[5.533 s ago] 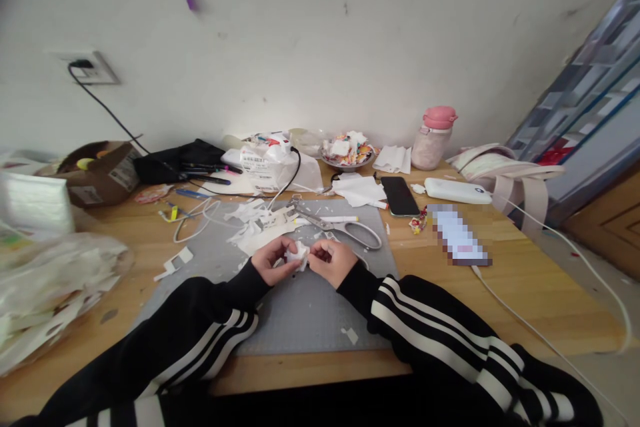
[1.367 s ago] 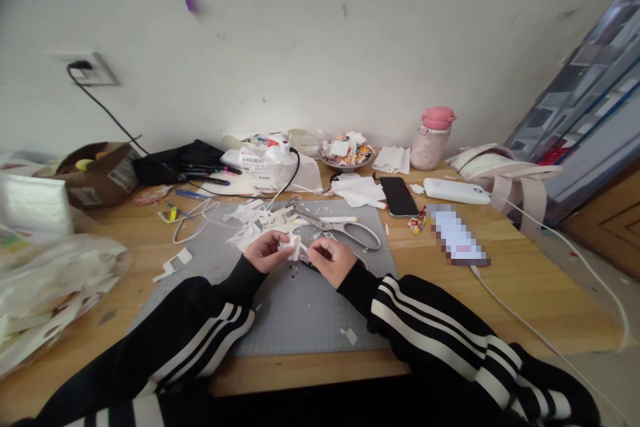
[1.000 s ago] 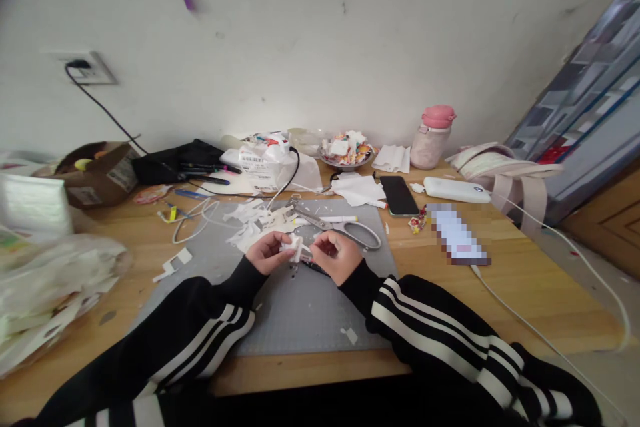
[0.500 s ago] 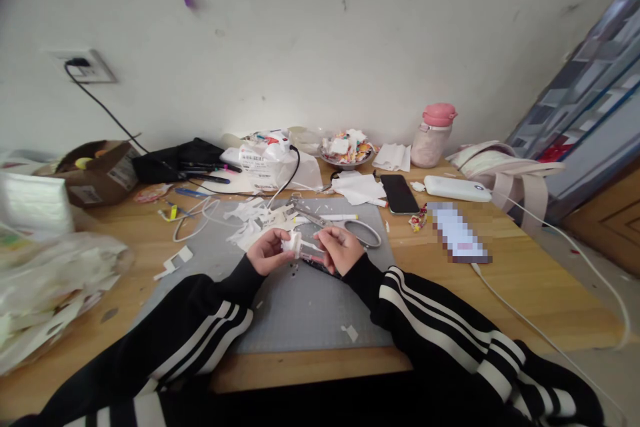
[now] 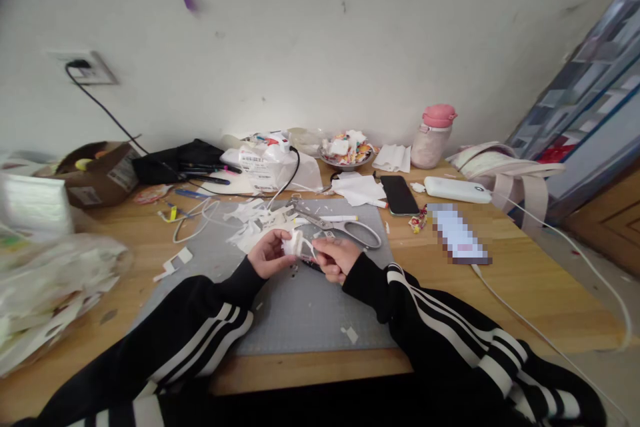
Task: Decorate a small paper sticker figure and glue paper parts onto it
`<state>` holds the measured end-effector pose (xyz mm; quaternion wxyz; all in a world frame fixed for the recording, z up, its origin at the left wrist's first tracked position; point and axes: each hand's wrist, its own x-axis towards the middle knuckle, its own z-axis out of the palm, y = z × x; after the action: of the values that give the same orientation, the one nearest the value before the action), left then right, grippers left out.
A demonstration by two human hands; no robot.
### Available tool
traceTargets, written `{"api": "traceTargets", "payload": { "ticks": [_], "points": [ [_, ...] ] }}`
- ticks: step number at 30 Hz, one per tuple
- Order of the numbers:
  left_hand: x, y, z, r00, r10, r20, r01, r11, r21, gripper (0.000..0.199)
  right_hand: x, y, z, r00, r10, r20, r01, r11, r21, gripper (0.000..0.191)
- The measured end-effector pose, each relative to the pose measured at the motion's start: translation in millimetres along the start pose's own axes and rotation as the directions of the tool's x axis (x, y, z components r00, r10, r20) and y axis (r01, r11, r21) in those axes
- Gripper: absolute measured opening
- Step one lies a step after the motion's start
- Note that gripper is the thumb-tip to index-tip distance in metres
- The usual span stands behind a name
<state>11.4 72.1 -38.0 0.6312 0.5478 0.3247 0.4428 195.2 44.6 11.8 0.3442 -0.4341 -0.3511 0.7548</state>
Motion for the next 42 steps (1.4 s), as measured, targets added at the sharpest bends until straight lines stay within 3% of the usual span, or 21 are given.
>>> {"api": "traceTargets", "payload": {
  "ticks": [7, 14, 32, 42],
  "points": [
    [-2.5, 4.4, 0.2, 0.998, 0.011, 0.056, -0.012, 1.000, 0.004, 0.046, 0.7, -1.0, -0.5, 0.997, 0.067, 0.033, -0.069, 0.996, 0.063, 0.019],
    [-3.8, 7.0, 2.7, 1.000, 0.012, -0.009, -0.012, 1.000, 0.029, 0.047, -1.1, -2.2, 3.0, 0.992, 0.109, 0.059, -0.114, 0.990, 0.089, 0.018],
    [-2.5, 2.8, 2.8, 0.997, 0.064, -0.050, -0.059, 0.994, 0.092, 0.044, 2.4, -1.2, 3.3, 0.994, 0.106, -0.007, -0.104, 0.988, 0.111, 0.022],
    [-1.8, 7.8, 6.7, 0.996, 0.060, -0.065, -0.052, 0.992, 0.117, 0.046, 0.7, 2.0, 3.9, 0.999, 0.028, 0.017, -0.030, 0.997, 0.068, 0.019]
  ]
}}
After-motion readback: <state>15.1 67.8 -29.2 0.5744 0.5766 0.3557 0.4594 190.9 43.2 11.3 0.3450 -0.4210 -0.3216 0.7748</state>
